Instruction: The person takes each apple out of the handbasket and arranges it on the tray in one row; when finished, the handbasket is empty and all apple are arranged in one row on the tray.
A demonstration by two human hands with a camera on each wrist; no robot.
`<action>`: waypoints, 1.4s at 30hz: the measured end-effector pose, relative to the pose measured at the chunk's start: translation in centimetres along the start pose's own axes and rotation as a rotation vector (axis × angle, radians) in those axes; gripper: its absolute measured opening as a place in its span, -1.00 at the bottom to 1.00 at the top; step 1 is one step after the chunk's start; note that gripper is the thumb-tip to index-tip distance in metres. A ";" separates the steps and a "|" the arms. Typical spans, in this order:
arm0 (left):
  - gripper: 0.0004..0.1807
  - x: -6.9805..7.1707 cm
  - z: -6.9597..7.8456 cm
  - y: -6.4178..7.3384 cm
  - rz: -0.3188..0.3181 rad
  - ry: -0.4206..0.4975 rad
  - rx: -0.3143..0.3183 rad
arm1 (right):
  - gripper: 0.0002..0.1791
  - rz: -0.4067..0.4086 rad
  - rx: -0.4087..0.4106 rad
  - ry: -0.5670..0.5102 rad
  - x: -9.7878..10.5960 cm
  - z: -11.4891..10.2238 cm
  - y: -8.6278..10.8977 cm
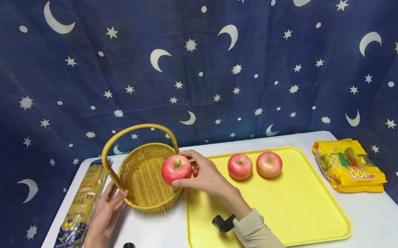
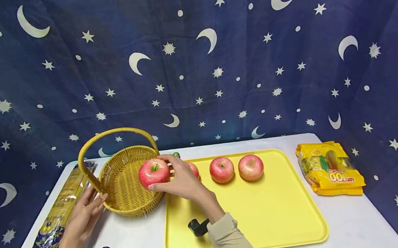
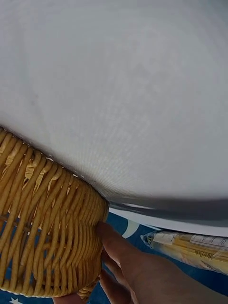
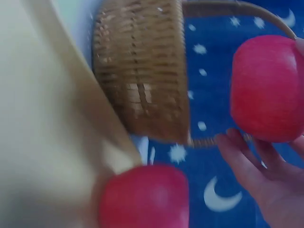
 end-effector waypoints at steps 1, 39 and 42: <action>-0.04 0.0 0.0 -0.1 0.001 0.001 0.004 | -0.14 0.017 -0.011 -0.012 0.6 0.4 0.5; -0.06 -0.3 -0.3 -0.1 -0.028 0.014 -0.005 | -0.09 0.433 -0.374 0.158 22.0 13.0 13.2; -0.06 -0.3 0.0 0.0 -0.041 0.016 -0.017 | -0.06 0.457 -0.446 0.157 22.7 14.4 13.9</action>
Point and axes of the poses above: each hand's wrist, its own y-axis away from the middle knuckle, its own x-axis out of the back of the hand, z = x × y, the point moved 9 cm from there along -y, towards the middle knuckle, and after that the axes turned 13 degrees about y, right-handed, at the moved point
